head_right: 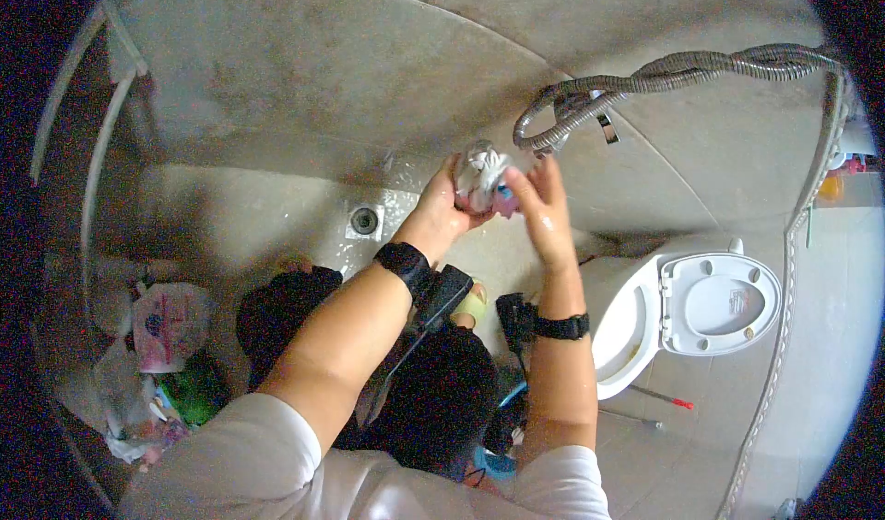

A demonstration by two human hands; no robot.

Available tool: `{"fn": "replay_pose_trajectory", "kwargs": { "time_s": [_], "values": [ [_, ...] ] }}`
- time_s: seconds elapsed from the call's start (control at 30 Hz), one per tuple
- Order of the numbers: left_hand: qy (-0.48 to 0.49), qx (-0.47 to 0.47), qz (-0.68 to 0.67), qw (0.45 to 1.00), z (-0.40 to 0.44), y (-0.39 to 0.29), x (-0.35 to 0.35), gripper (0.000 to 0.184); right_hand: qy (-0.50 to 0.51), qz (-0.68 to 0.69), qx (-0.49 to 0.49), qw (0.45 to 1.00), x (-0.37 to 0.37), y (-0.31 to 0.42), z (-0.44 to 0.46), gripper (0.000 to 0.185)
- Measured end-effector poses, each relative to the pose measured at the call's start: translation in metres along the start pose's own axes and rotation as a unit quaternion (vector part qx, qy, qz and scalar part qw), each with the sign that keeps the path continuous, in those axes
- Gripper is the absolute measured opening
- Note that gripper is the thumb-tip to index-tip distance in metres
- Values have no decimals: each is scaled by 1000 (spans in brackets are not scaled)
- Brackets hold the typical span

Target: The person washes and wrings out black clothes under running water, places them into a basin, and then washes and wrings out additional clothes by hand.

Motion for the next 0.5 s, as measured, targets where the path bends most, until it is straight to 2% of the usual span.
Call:
{"fn": "replay_pose_trajectory", "kwargs": {
  "time_s": [0.07, 0.13, 0.23, 0.27, 0.3, 0.4, 0.47, 0.5],
  "values": [
    [15, -9, -21, 1000, 0, 2, 2, 38, -64, -4, -124, 990, -33, 22, 0, 62],
    [30, -21, -40, 999, -5, 4, 7, 38, -113, 10, -191, 975, -54, 51, -9, 61],
    [22, -18, -21, 999, -11, 8, 8, 37, -103, -73, -205, 971, -48, 93, -21, 63],
    [46, -24, -30, 998, -9, 10, 8, 36, -99, -105, -204, 968, -42, 99, -23, 62],
    [71, -29, -38, 996, -10, 10, 9, 35, -98, -88, -199, 971, -40, 99, -23, 62],
    [62, -5, 12, 998, -16, 4, 0, 35, -110, -62, -218, 968, -31, 95, -28, 63],
    [64, -3, 39, 997, -32, -3, 4, 36, -92, 7, -222, 971, -13, 97, -41, 66],
    [76, -4, 55, 996, -30, -3, 7, 35, -92, -2, -191, 977, -9, 101, -46, 68]
  ]
}}
Point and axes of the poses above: each hand's wrist, its own z-axis towards the middle knuckle, its own x-axis out of the palm, y = z × x, the point moved 7 cm from there along z, towards the middle knuckle, and after that the axes turned 12 degrees about x, right-handed, at the moved point
